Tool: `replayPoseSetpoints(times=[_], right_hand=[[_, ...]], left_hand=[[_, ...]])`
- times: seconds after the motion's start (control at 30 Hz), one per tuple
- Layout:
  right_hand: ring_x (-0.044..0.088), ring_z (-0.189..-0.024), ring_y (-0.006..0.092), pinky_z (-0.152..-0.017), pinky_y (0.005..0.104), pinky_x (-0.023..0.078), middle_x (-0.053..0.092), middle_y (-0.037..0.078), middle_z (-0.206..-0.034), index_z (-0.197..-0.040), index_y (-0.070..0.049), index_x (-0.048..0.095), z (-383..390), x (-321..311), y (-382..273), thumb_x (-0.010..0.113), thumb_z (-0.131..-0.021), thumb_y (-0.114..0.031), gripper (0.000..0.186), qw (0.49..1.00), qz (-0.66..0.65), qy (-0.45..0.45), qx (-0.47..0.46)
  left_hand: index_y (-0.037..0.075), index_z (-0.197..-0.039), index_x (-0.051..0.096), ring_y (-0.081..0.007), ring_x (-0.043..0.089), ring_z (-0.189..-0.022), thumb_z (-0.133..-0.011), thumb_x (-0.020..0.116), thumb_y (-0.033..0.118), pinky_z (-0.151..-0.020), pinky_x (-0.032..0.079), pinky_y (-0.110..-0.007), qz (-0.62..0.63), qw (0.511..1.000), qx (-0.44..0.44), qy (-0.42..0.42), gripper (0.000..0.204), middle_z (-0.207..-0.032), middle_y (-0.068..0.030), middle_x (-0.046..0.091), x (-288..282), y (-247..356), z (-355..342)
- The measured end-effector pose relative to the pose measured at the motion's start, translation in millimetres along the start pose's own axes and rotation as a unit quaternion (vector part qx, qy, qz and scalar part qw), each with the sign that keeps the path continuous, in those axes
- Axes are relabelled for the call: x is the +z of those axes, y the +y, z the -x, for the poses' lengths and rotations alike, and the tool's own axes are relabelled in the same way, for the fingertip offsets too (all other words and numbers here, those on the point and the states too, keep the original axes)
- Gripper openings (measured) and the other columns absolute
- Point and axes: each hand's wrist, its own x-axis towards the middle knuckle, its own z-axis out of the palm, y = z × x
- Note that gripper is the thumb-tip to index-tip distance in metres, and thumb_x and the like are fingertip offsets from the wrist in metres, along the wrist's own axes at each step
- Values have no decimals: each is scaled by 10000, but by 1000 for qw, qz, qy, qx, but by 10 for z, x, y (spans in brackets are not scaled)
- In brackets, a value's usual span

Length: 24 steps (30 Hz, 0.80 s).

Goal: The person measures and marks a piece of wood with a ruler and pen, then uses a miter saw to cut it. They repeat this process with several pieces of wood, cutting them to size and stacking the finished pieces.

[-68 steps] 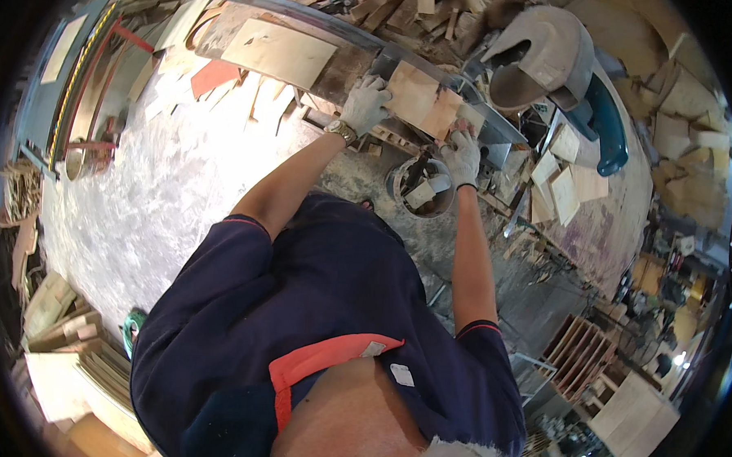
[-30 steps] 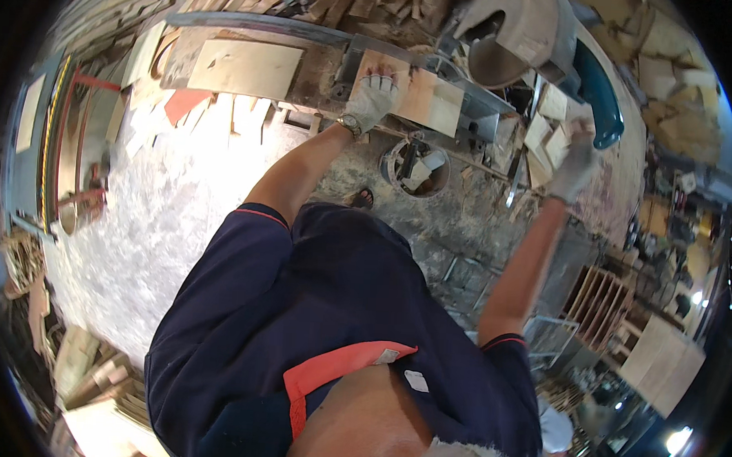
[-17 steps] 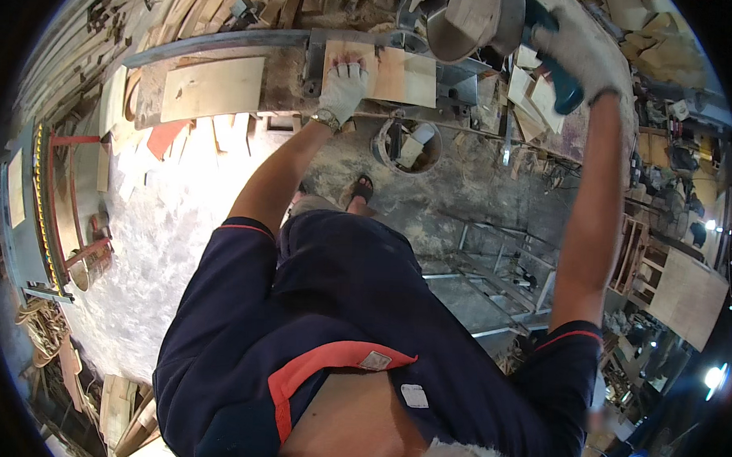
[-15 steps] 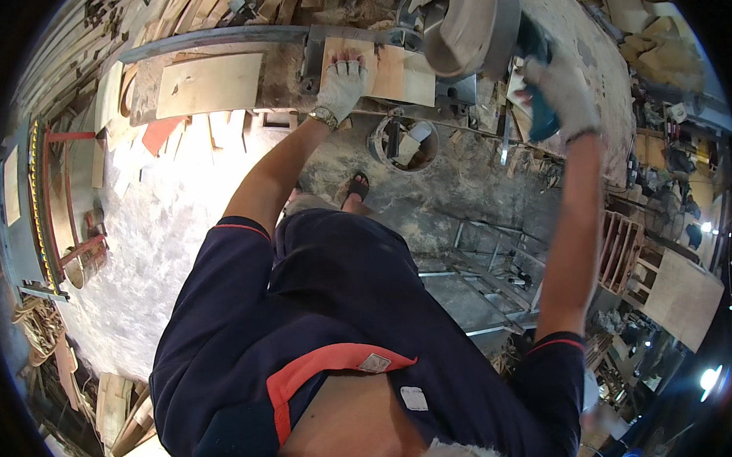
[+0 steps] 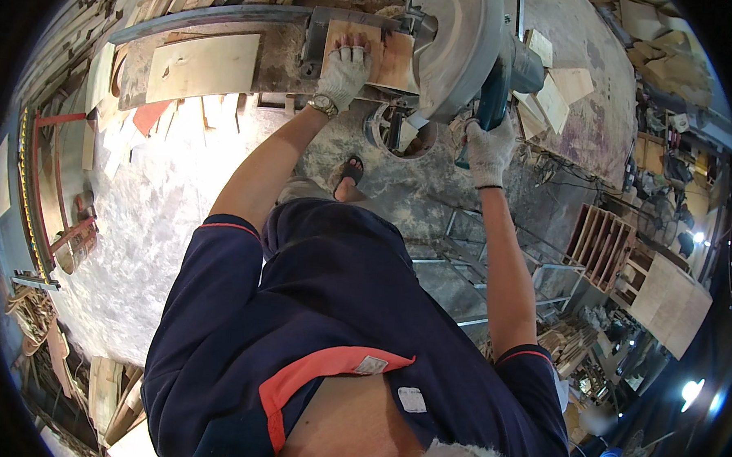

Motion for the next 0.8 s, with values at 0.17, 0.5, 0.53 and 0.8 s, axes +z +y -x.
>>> replayPoseSetpoints(times=[0.17,0.5,0.53,0.8], right_hand=[[627,-593,207,-588,379,504,642,90,-728,-1021,-30,614,4,51,82,659,-771,-116,268,999,-8,0,33],[634,-579,163,-542,331,511,656,72,-748,-1105,14,603,-30,125,194,629,-813,-15,294,998,-50,-5,21],[633,-579,159,-541,329,510,657,73,-750,-1112,16,603,-31,124,201,628,-813,-13,301,998,-52,-11,37],[644,-660,256,-641,405,512,660,111,-787,-1071,-9,626,33,149,208,669,-752,-113,339,999,-28,24,11]], left_hand=[[-14,-1407,486,-469,560,-1284,-886,622,150,-1015,492,-520,-21,999,8,24,562,-1465,-302,486,-21,-12,8],[2,-1451,446,-470,534,-1316,-918,579,173,-1080,441,-542,-5,1000,-2,4,576,-1500,-299,454,51,22,0],[6,-1455,441,-473,522,-1330,-924,572,175,-1087,433,-546,-2,1000,-4,-4,573,-1507,-299,447,52,33,5],[12,-1484,412,-487,456,-1392,-931,565,177,-1114,402,-566,9,999,-4,-54,597,-1547,-288,409,17,52,12]])
